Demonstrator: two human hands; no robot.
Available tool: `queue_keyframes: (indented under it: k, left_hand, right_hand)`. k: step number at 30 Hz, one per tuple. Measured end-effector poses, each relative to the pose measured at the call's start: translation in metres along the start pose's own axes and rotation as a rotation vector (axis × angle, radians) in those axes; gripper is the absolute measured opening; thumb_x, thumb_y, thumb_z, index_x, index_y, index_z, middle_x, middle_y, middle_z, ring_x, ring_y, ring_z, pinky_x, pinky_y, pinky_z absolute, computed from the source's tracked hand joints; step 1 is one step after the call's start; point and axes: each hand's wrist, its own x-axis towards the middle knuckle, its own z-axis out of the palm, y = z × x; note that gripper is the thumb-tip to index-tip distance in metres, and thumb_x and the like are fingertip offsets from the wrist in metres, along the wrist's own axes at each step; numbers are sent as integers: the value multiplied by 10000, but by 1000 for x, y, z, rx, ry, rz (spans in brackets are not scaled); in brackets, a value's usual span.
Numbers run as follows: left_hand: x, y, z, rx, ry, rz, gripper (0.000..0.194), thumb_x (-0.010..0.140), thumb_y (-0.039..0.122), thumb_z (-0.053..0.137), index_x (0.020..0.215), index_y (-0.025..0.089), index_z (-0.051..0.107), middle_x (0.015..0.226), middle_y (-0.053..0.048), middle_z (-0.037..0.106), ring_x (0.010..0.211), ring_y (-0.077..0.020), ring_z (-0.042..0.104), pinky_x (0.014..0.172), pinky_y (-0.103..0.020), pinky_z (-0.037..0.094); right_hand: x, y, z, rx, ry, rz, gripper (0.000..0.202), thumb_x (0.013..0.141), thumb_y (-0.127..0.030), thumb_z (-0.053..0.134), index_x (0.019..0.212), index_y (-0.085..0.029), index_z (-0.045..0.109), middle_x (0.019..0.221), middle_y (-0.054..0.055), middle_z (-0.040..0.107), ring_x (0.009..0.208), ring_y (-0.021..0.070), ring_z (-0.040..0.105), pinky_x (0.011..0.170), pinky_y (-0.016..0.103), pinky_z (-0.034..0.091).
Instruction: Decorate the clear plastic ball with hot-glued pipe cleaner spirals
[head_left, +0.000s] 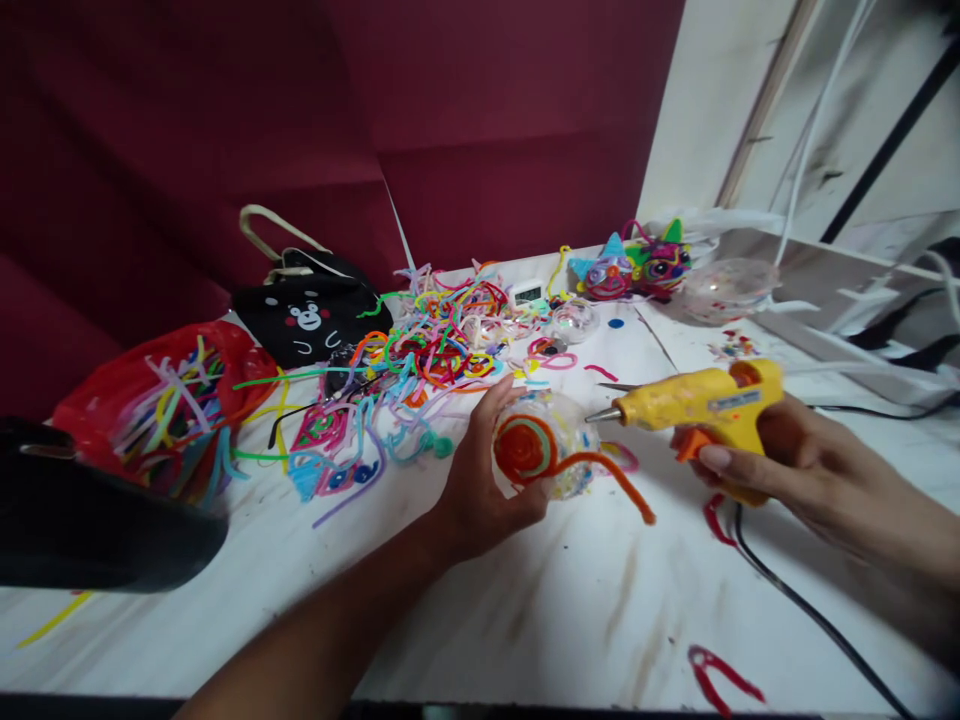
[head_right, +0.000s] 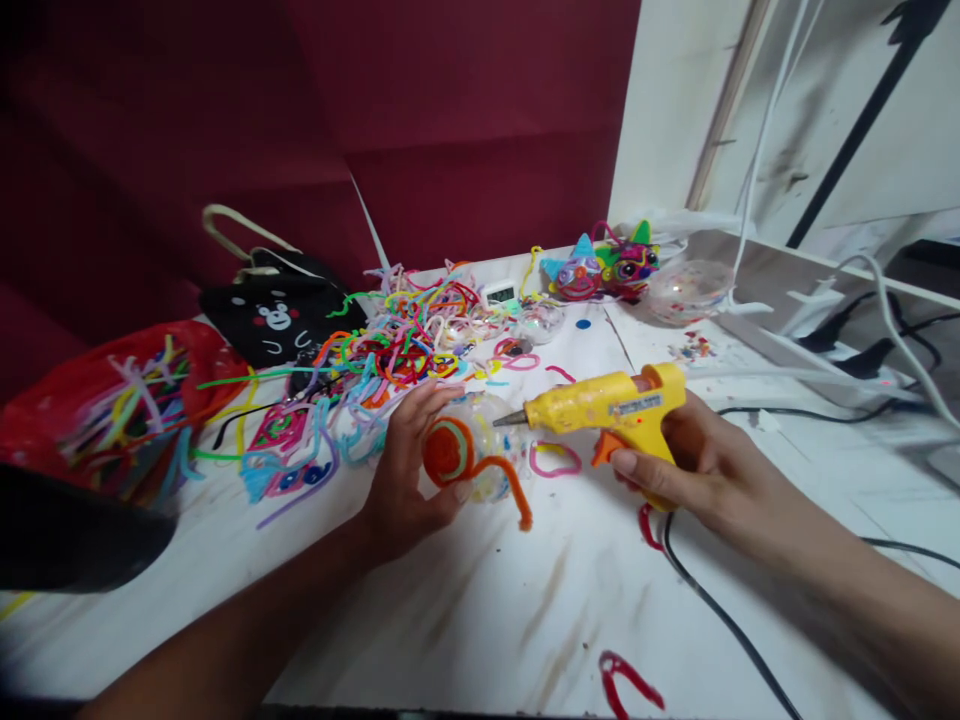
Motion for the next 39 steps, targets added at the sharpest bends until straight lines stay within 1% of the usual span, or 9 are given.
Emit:
queue_keyframes:
  k: [6, 11, 16, 21, 24, 28, 31, 35, 39]
  left_hand:
    - [-2, 4, 3, 34, 0, -2, 900, 725, 247, 695, 1490, 275, 222, 1463, -114, 425, 1382, -331, 415, 1159, -499, 356]
    - [-3, 6, 5, 40, -8, -10, 885, 731, 260, 691, 1483, 276, 225, 1462, -113, 431, 1384, -336, 414, 1163, -505, 357]
    - [-3, 6, 6, 64, -17, -19, 896, 715, 270, 710, 1474, 270, 234, 1459, -120, 434, 1385, -351, 406, 1164, -524, 354]
    - [-4, 6, 6, 49, -20, -17, 903, 717, 254, 710, 1479, 266, 226, 1464, -116, 430, 1398, -347, 392, 1166, -506, 357]
    - [-2, 9, 6, 65, -16, -4, 895, 717, 256, 711, 1475, 256, 236, 1443, -120, 447, 1380, -342, 415, 1140, -491, 394]
    - [0, 11, 6, 128, 0, 18, 860, 702, 247, 712, 1446, 241, 281, 1416, -125, 464, 1353, -340, 446, 1134, -483, 398]
    - [0, 11, 6, 130, 4, 10, 870, 701, 257, 711, 1449, 246, 268, 1419, -127, 465, 1351, -345, 447, 1138, -495, 388]
    - [-2, 7, 7, 93, 3, 5, 900, 709, 277, 717, 1468, 268, 234, 1432, -122, 457, 1364, -348, 432, 1138, -506, 388]
    - [-3, 5, 7, 18, 15, -14, 902, 733, 282, 712, 1485, 285, 214, 1445, -116, 445, 1361, -331, 441, 1138, -489, 394]
  right_hand:
    - [-10, 9, 8, -58, -4, -43, 281, 690, -502, 757, 876, -311, 667, 581, -22, 604, 490, 174, 547, 379, 262, 451]
    - [-13, 12, 9, -63, -77, -62, 264, 724, -465, 738, 930, -323, 653, 755, 9, 700, 635, 210, 651, 420, 258, 486]
    - [-11, 8, 13, -58, -104, -56, 273, 725, -469, 723, 935, -317, 638, 825, 31, 740, 724, 246, 697, 577, 317, 594]
    - [-14, 16, 11, -67, -59, -77, 268, 679, -446, 768, 841, -290, 622, 647, -24, 664, 556, 173, 608, 451, 233, 516]
    - [-16, 17, 11, -70, -58, -51, 272, 693, -448, 757, 859, -285, 616, 652, -22, 680, 547, 169, 610, 416, 221, 491]
    - [-17, 14, 14, -63, -14, -94, 265, 690, -447, 752, 873, -299, 630, 669, -16, 704, 542, 158, 626, 427, 202, 503]
    - [-17, 15, 14, -72, 27, -111, 281, 661, -454, 760, 871, -323, 628, 673, -15, 717, 540, 171, 639, 415, 209, 509]
    - [-18, 17, 13, -96, 4, -104, 272, 655, -453, 760, 861, -347, 617, 633, -25, 708, 488, 186, 625, 361, 231, 494]
    - [-19, 9, 16, -11, -23, -68, 233, 642, -398, 758, 825, -354, 622, 698, -14, 747, 577, 236, 695, 454, 296, 583]
